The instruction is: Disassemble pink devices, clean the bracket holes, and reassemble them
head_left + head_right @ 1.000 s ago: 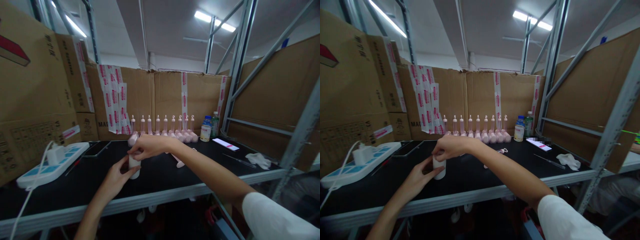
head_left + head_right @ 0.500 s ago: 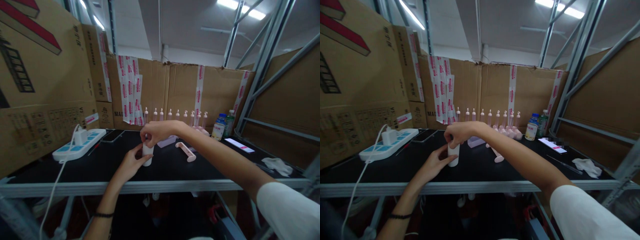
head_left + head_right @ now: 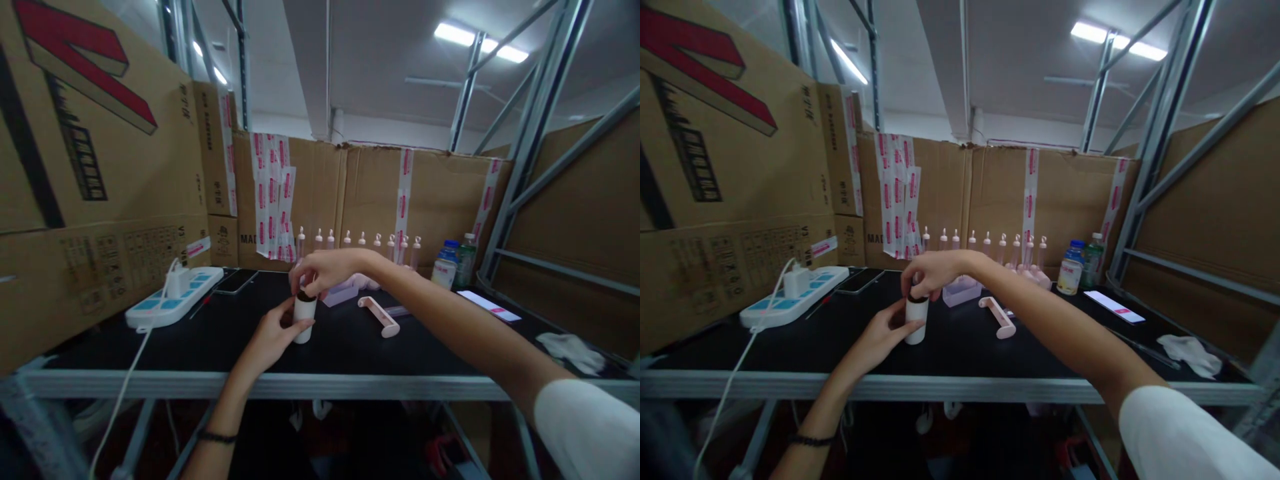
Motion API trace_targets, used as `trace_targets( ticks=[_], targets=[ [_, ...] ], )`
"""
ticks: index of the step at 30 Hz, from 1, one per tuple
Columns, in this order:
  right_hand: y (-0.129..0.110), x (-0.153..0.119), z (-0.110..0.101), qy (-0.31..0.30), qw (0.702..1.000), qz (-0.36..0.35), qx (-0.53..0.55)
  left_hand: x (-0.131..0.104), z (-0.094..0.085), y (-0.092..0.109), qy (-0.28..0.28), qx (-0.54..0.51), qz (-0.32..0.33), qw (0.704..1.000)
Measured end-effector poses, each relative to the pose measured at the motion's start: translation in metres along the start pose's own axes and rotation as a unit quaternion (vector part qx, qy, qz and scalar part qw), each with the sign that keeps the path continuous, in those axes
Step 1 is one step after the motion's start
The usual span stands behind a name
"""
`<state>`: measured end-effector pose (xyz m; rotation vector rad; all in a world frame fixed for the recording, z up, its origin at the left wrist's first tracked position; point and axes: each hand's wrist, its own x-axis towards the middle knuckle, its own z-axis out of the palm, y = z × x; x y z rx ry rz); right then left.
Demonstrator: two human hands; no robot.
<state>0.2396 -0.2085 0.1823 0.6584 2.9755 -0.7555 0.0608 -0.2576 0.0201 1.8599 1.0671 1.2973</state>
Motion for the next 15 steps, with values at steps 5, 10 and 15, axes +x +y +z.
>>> trace_targets(
  ticks=[5,10,15],
  targets=[
    [0.030,-0.014,0.026,0.196,0.953,0.001,0.229,-0.002,0.000,-0.002,0.013,0.004,0.008,1.000],
    [0.069,-0.029,0.070,0.363,0.829,0.067,0.421,-0.004,0.000,-0.004,0.019,0.023,0.012,0.999],
    [0.103,-0.027,0.122,0.337,0.872,0.100,0.341,-0.004,-0.001,-0.003,0.029,0.014,0.011,0.999]
  ],
)
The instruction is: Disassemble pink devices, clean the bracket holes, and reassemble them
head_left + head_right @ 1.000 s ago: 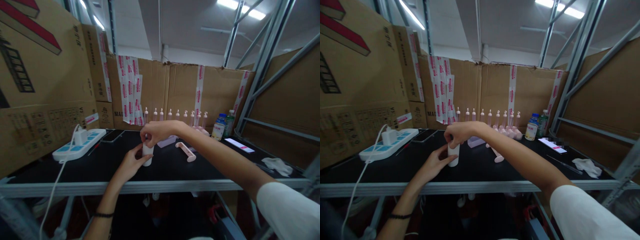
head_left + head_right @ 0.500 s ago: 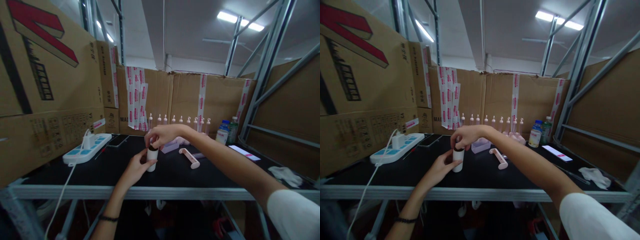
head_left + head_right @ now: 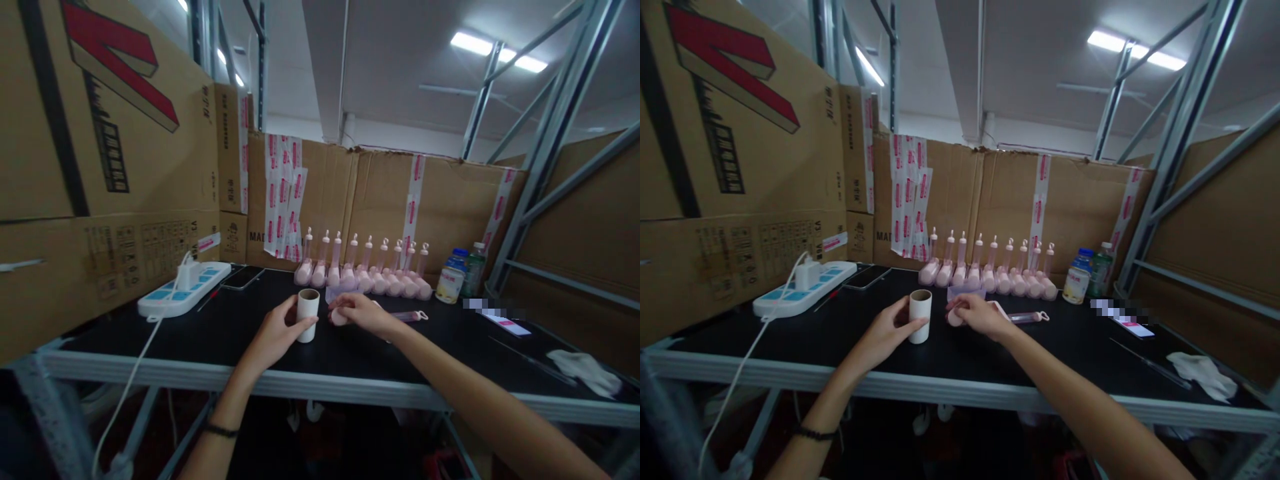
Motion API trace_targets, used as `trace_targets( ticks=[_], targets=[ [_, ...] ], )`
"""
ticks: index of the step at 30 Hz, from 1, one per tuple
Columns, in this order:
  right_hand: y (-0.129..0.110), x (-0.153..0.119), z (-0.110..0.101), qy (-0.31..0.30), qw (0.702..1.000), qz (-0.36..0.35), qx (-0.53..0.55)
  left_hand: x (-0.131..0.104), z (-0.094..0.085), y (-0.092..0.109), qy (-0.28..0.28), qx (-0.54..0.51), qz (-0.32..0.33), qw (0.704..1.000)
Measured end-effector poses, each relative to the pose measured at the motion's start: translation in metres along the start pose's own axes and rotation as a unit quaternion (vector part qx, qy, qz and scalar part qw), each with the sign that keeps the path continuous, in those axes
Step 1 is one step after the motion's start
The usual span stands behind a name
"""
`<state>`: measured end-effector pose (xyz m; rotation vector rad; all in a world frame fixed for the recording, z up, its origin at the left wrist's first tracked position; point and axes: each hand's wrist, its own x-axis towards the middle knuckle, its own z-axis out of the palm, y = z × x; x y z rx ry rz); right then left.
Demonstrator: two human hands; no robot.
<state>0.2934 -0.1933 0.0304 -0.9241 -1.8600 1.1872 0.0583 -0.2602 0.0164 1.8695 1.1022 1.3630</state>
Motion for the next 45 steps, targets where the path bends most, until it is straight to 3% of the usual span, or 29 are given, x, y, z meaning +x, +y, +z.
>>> trace_targets(
  ticks=[5,9,12,15,21,45],
  targets=[
    [0.010,-0.001,0.012,-0.038,0.976,-0.112,-0.184,0.001,-0.002,0.006,0.074,-0.067,-0.032,0.994],
    [-0.006,-0.008,0.019,0.030,0.944,-0.172,-0.280,0.001,-0.003,0.013,0.124,-0.155,-0.106,0.974],
    [-0.017,-0.017,0.030,0.046,0.967,-0.175,-0.179,-0.001,-0.006,0.016,0.130,-0.221,-0.126,0.958],
    [-0.022,-0.022,0.044,0.004,0.988,-0.150,-0.034,-0.003,-0.009,0.017,0.121,-0.295,-0.121,0.940],
    [-0.027,-0.022,0.062,0.010,0.985,-0.113,0.128,-0.004,-0.011,0.018,0.123,-0.338,-0.100,0.928],
    [-0.039,-0.032,0.063,0.046,0.979,-0.058,0.188,-0.005,-0.009,0.021,0.093,-0.315,-0.084,0.941]
  ],
)
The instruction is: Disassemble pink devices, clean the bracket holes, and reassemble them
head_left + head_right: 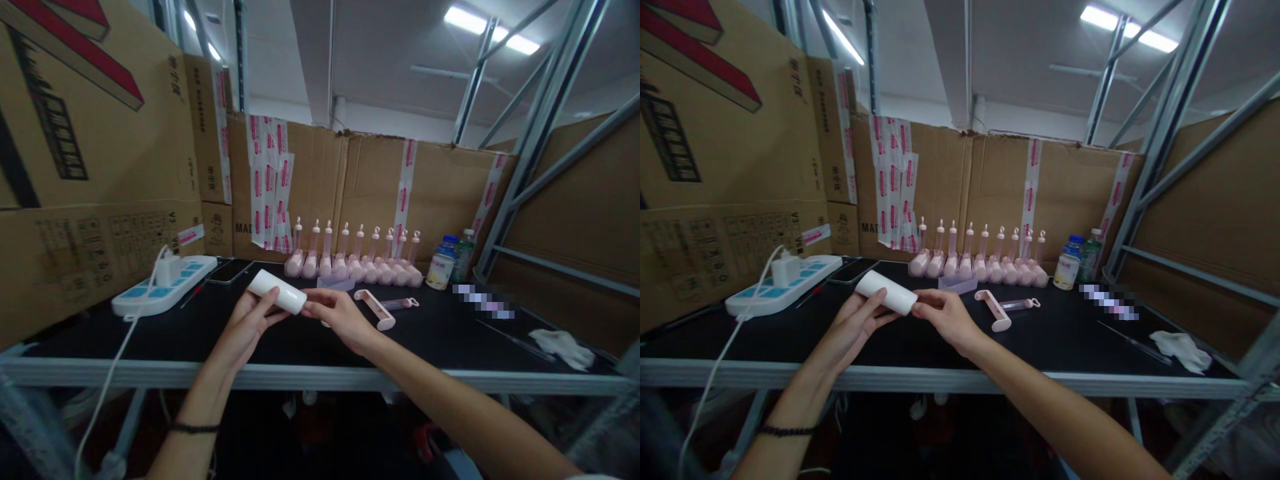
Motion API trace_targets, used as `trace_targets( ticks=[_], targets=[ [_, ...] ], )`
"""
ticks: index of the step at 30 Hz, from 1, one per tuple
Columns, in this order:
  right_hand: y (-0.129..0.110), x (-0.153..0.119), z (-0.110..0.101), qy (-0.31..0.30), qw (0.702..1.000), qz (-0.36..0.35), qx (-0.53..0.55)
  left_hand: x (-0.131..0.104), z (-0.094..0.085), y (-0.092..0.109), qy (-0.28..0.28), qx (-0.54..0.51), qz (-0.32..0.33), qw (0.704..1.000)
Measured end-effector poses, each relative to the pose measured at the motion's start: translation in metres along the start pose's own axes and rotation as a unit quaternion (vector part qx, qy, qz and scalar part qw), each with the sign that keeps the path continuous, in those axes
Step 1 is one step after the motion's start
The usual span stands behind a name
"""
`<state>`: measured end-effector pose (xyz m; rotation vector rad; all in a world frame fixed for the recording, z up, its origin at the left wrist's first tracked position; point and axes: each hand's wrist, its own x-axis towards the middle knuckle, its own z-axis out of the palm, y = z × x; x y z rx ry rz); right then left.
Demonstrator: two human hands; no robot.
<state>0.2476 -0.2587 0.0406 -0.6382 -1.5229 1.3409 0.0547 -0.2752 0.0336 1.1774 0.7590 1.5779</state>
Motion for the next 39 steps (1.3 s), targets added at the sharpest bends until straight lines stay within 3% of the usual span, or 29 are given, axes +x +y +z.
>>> trace_targets(
  ticks=[14,19,22,25,31,39],
  targets=[
    [0.007,-0.007,-0.004,0.042,0.999,0.016,0.025,0.003,-0.002,0.002,0.043,-0.044,-0.033,0.998],
    [0.010,-0.023,-0.013,0.008,0.983,-0.054,-0.174,0.008,-0.007,-0.004,0.065,0.134,0.048,0.988],
    [0.013,-0.036,-0.015,-0.011,0.940,-0.104,-0.325,0.009,-0.012,-0.007,0.068,0.295,0.115,0.946],
    [0.013,-0.047,-0.017,-0.011,0.907,-0.106,-0.407,0.007,-0.013,-0.005,0.062,0.406,0.131,0.902],
    [-0.001,-0.053,-0.020,-0.003,0.856,-0.124,-0.501,0.002,-0.007,0.000,0.049,0.494,0.098,0.862],
    [-0.001,-0.039,-0.018,-0.066,0.856,-0.099,-0.502,0.004,-0.010,-0.004,0.024,0.512,0.084,0.855]
  ],
)
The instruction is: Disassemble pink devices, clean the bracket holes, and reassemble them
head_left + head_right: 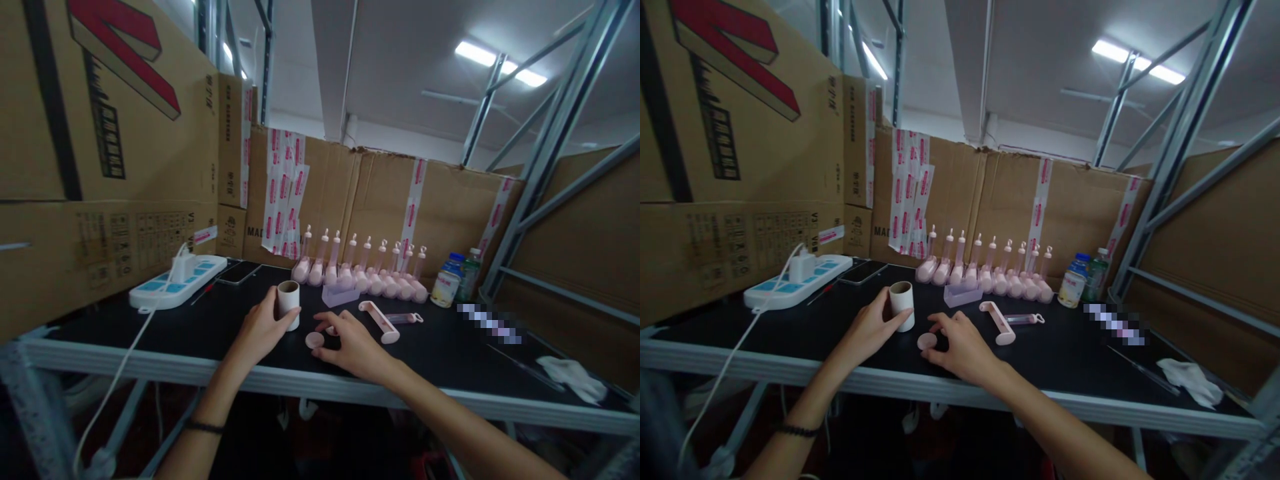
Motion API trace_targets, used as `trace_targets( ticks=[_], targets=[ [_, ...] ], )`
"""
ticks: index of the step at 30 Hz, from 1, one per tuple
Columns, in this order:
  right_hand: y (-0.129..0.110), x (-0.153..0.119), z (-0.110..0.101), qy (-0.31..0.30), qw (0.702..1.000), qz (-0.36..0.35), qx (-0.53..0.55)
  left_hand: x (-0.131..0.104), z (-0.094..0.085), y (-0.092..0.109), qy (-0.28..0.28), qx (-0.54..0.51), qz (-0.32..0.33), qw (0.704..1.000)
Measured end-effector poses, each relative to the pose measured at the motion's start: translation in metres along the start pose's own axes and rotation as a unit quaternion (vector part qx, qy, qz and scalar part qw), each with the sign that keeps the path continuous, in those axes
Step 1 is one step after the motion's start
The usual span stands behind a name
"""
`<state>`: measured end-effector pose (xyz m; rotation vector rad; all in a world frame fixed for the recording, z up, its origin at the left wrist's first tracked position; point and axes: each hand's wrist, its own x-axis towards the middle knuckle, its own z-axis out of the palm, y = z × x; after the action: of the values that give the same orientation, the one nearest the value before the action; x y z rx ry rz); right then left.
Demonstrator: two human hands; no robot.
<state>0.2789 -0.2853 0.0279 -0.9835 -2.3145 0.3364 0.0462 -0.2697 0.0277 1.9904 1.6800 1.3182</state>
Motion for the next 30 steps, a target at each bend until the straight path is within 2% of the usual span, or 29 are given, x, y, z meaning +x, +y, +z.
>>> trace_targets(
  ticks=[5,9,11,15,20,26,30],
  targets=[
    [0.006,0.008,0.006,0.019,1.000,-0.019,-0.010,-0.002,0.001,-0.001,-0.024,0.007,-0.002,1.000],
    [0.021,0.016,-0.006,0.090,0.996,-0.009,-0.019,-0.002,0.001,-0.002,-0.040,0.015,-0.003,0.999],
    [0.030,0.019,-0.014,0.106,0.994,0.008,-0.027,-0.001,0.002,-0.004,-0.044,0.020,-0.001,0.999],
    [0.042,0.017,-0.020,0.078,0.996,0.023,-0.046,0.001,0.004,-0.006,-0.045,0.032,-0.004,0.998],
    [0.046,0.010,-0.011,0.050,0.995,0.040,-0.073,0.001,0.005,-0.006,-0.039,0.031,0.002,0.999],
    [0.048,0.009,-0.008,0.046,0.995,0.039,-0.076,0.002,0.005,-0.005,-0.047,0.045,-0.006,0.998],
    [0.047,0.008,-0.016,0.070,0.995,0.022,-0.065,0.003,0.006,-0.007,-0.054,0.055,-0.014,0.997]
  ],
)
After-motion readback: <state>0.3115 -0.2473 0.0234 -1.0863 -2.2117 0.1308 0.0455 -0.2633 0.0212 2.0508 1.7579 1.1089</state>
